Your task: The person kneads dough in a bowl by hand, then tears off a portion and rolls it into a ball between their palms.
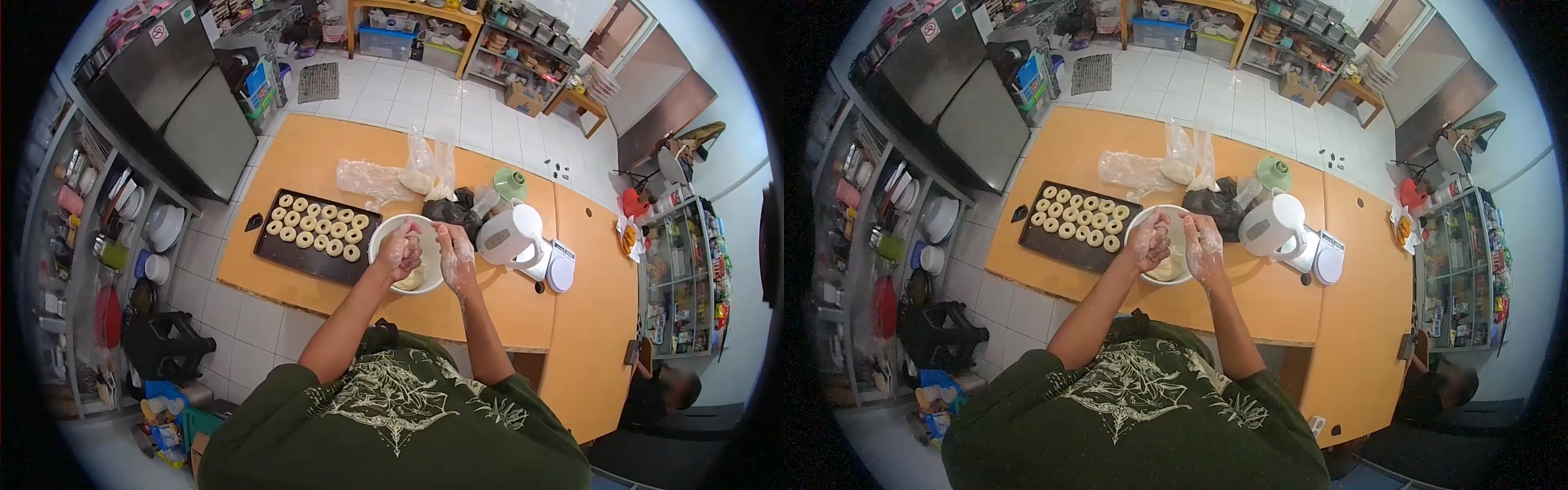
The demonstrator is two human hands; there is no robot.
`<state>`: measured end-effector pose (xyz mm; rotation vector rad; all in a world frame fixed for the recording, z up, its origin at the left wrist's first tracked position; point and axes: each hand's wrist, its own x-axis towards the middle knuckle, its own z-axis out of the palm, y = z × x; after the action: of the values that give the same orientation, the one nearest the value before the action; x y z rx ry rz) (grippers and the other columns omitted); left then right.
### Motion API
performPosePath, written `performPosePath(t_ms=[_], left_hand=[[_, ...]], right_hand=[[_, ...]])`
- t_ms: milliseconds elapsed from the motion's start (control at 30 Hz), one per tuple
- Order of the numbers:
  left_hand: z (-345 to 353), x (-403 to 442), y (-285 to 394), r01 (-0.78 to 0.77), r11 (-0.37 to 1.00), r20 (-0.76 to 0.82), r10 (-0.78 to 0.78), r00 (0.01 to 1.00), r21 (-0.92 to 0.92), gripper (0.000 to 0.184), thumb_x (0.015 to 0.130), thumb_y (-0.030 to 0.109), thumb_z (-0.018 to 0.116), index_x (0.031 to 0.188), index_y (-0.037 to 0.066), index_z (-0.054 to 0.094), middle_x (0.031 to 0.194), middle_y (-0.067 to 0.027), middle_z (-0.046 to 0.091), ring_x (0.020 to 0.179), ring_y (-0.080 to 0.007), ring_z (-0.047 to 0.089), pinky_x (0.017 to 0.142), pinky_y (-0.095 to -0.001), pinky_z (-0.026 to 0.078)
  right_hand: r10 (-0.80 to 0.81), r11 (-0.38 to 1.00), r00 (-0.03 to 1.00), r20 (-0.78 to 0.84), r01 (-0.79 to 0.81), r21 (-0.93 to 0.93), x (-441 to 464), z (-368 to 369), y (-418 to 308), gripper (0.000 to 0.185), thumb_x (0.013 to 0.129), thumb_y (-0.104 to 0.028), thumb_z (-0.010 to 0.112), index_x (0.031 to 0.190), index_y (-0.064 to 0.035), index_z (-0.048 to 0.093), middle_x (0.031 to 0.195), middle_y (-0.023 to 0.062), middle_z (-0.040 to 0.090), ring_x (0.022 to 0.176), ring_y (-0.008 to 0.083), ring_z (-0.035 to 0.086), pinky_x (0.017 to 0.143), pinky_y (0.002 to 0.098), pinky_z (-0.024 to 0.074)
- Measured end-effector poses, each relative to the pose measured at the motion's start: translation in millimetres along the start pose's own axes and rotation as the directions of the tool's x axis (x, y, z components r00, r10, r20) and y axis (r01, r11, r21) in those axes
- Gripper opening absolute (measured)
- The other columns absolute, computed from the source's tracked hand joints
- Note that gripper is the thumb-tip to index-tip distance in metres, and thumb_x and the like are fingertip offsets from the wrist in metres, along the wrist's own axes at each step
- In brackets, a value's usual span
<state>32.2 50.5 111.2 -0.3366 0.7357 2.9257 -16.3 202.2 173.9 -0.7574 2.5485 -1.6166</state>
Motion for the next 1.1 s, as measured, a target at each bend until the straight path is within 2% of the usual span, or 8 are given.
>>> performPosePath(t_ms=[67, 367, 500, 600, 767, 867, 967, 1100], left_hand=[[-12.5, 0.4, 1.6, 0.029, 0.993, 0.276, 0.005, 0.961, -0.117, 0.015, 0.104, 0.027, 0.042, 0.102, 0.015, 0.05, 0.058, 0.0031, 0.046, 0.039, -0.0117, 0.038, 0.035, -0.0264, 0.029], [25.3, -20.4, 24.9, -0.042, 0.999, -0.002, 0.042, 0.999, -0.018, 0.017, 0.1, 0.016, 0.057, 0.115, 0.009, 0.055, 0.11, -0.0099, 0.061, 0.09, -0.0136, 0.064, 0.053, -0.0218, 0.051], [26.8, -21.5, 28.4, -0.009, 0.999, -0.084, 0.012, 0.996, 0.036, 0.037, 0.102, 0.045, 0.05, 0.098, 0.01, 0.058, 0.072, -0.0002, 0.054, 0.05, -0.0083, 0.041, 0.044, -0.0205, 0.031], [20.1, -11.7, 24.9, 0.053, 0.993, 0.042, -0.049, 0.998, -0.101, 0.045, 0.101, 0.053, 0.046, 0.084, 0.013, 0.056, 0.056, 0.0035, 0.037, 0.047, -0.0093, 0.028, 0.045, -0.024, 0.025], [26.3, -1.9, 26.8, 0.107, 0.966, 0.166, -0.069, 0.984, -0.233, 0.04, 0.101, 0.047, 0.05, 0.08, 0.013, 0.055, 0.051, 0.0039, 0.033, 0.047, -0.0113, 0.035, 0.05, -0.029, 0.035], [54.8, -7.5, 37.8, 0.056, 0.983, -0.266, -0.101, 0.959, -0.172, 0.026, 0.101, 0.036, 0.055, 0.091, 0.012, 0.058, 0.052, 0.0032, 0.04, 0.049, -0.0087, 0.046, 0.047, -0.0256, 0.041], [37.9, -5.4, 53.5, 0.126, 0.983, -0.004, -0.126, 0.992, 0.131, 0.02, 0.102, 0.03, 0.055, 0.095, 0.012, 0.056, 0.05, 0.0029, 0.043, 0.045, -0.0043, 0.048, 0.041, -0.021, 0.044], [31.0, 0.8, 53.9, 0.15, 0.982, 0.106, -0.163, 0.981, 0.115, 0.031, 0.105, 0.039, 0.046, 0.092, 0.013, 0.054, 0.048, 0.0055, 0.042, 0.03, -0.0049, 0.03, 0.032, -0.0198, 0.029]], right_hand=[[0.049, 0.997, 0.997, 0.054, -0.052, 0.064, -3.3, 3.6, -4.0, 0.033, 0.103, -0.026, 0.047, 0.111, -0.0021, 0.068, 0.106, 0.0205, 0.062, 0.096, 0.0334, 0.062, 0.089, 0.0391, 0.0475], [0.172, 0.918, 0.982, 0.08, -0.19, 0.349, 1.0, 24.9, 1.6, 0.04, 0.106, -0.03, 0.039, 0.112, -0.0002, 0.066, 0.1, 0.0116, 0.064, 0.09, 0.0191, 0.061, 0.082, 0.0355, 0.0479], [0.174, 0.932, 0.981, -0.081, -0.137, 0.337, -1.3, 29.6, -19.9, 0.039, 0.106, -0.028, 0.04, 0.106, 0.0003, 0.067, 0.097, 0.0115, 0.064, 0.085, 0.0193, 0.061, 0.077, 0.035, 0.0484], [0.068, 0.976, 0.979, -0.193, -0.026, 0.214, 0.2, 23.6, -37.6, 0.038, 0.105, -0.025, 0.041, 0.102, 0.0013, 0.067, 0.094, 0.0134, 0.063, 0.081, 0.0213, 0.06, 0.075, 0.0355, 0.0486], [-0.016, 0.995, 0.975, -0.222, 0.037, 0.091, 9.3, 13.9, -43.8, 0.037, 0.104, -0.02, 0.038, 0.099, 0.0031, 0.067, 0.09, 0.017, 0.059, 0.078, 0.0262, 0.059, 0.075, 0.0384, 0.0482], [-0.034, 0.996, 0.97, -0.242, 0.054, 0.078, 11.3, 15.6, -38.0, 0.043, 0.106, -0.032, 0.038, 0.1, 0.0001, 0.066, 0.091, 0.0081, 0.062, 0.083, 0.0153, 0.056, 0.073, 0.0311, 0.0463], [-0.085, 0.993, 0.971, -0.224, 0.102, 0.061, 10.6, 18.6, -39.8, 0.043, 0.106, -0.033, 0.038, 0.101, -0.0006, 0.066, 0.093, 0.0082, 0.062, 0.082, 0.0155, 0.057, 0.073, 0.0311, 0.0466], [-0.056, 0.993, 0.975, -0.217, 0.077, 0.091, 9.1, 26.5, -40.7, 0.043, 0.106, -0.033, 0.038, 0.101, -0.0008, 0.066, 0.093, 0.0078, 0.062, 0.082, 0.0154, 0.058, 0.073, 0.0309, 0.0468]])
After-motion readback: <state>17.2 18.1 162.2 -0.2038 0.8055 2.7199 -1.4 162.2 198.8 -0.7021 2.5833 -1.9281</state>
